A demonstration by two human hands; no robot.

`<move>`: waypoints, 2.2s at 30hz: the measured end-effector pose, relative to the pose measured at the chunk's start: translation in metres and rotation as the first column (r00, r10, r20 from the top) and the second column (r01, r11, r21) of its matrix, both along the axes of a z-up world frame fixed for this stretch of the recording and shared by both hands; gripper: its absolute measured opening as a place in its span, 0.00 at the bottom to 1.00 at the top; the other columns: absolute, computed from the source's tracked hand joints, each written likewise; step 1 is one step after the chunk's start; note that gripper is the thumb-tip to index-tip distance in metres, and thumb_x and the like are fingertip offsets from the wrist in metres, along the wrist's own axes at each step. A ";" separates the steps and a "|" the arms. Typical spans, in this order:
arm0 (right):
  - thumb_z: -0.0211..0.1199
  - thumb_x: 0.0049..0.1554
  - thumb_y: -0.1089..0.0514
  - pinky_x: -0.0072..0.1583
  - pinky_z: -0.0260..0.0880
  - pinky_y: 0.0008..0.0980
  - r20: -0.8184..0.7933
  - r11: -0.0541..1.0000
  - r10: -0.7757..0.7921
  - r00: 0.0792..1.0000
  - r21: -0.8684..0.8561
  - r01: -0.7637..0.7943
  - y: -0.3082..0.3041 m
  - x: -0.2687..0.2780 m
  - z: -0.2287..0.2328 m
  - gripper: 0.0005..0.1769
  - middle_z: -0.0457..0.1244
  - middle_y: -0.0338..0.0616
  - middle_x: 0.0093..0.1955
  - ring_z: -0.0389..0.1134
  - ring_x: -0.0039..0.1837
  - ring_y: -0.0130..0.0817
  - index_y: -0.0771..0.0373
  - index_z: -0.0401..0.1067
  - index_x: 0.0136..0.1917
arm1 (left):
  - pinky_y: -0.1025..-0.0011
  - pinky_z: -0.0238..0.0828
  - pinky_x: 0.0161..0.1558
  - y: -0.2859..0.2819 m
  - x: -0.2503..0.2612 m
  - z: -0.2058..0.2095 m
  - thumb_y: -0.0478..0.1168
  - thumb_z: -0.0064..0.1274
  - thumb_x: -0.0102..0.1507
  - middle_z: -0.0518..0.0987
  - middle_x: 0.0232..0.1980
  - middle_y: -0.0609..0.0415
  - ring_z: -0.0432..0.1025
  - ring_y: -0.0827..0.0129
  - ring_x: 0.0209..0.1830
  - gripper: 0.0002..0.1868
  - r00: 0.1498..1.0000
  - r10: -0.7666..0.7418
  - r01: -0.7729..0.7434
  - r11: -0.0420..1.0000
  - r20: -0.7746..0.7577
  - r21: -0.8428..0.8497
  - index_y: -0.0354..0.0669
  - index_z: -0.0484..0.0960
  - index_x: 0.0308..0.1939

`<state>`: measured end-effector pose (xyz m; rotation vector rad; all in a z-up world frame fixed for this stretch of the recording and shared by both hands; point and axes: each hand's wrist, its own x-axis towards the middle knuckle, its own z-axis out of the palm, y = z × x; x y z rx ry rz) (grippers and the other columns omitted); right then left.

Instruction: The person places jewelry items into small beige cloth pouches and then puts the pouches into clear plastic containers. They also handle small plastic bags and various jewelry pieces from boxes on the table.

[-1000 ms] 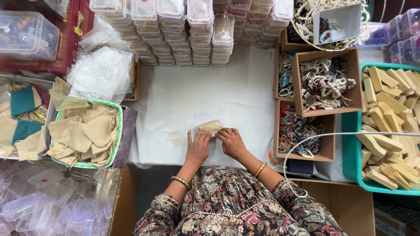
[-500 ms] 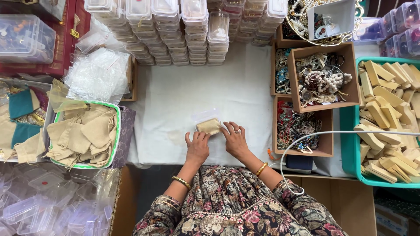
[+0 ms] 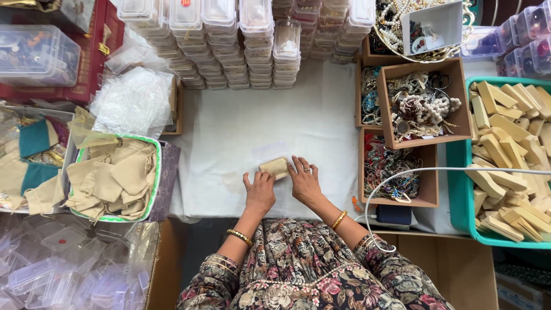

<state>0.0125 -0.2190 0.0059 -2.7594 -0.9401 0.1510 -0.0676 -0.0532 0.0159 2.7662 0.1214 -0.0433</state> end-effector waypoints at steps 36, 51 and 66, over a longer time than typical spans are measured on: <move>0.72 0.48 0.58 0.69 0.63 0.45 -0.033 0.914 0.331 0.943 0.259 -0.312 -0.005 0.042 -0.004 0.33 0.57 0.47 0.75 0.58 0.74 0.45 0.57 0.69 0.66 | 0.58 0.60 0.69 0.014 0.017 -0.013 0.31 0.65 0.51 0.64 0.69 0.37 0.59 0.45 0.71 0.35 0.996 -0.048 0.059 0.987 0.081 -0.148 0.43 0.72 0.62; 0.71 0.50 0.56 0.69 0.62 0.45 0.016 0.934 0.265 0.964 0.243 -0.261 -0.011 0.027 -0.024 0.40 0.52 0.42 0.80 0.60 0.71 0.44 0.49 0.63 0.74 | 0.57 0.63 0.68 0.013 0.018 -0.029 0.32 0.62 0.51 0.64 0.69 0.39 0.59 0.45 0.69 0.36 0.996 -0.054 0.061 0.994 0.076 -0.094 0.46 0.69 0.63; 0.72 0.48 0.64 0.67 0.68 0.42 -0.523 0.807 -0.040 0.851 0.485 0.336 -0.014 -0.002 -0.042 0.49 0.55 0.46 0.75 0.59 0.71 0.44 0.56 0.55 0.79 | 0.60 0.70 0.60 0.008 -0.006 -0.123 0.41 0.70 0.57 0.64 0.63 0.43 0.67 0.51 0.60 0.42 0.840 0.529 -0.502 0.673 -0.121 -0.543 0.42 0.64 0.71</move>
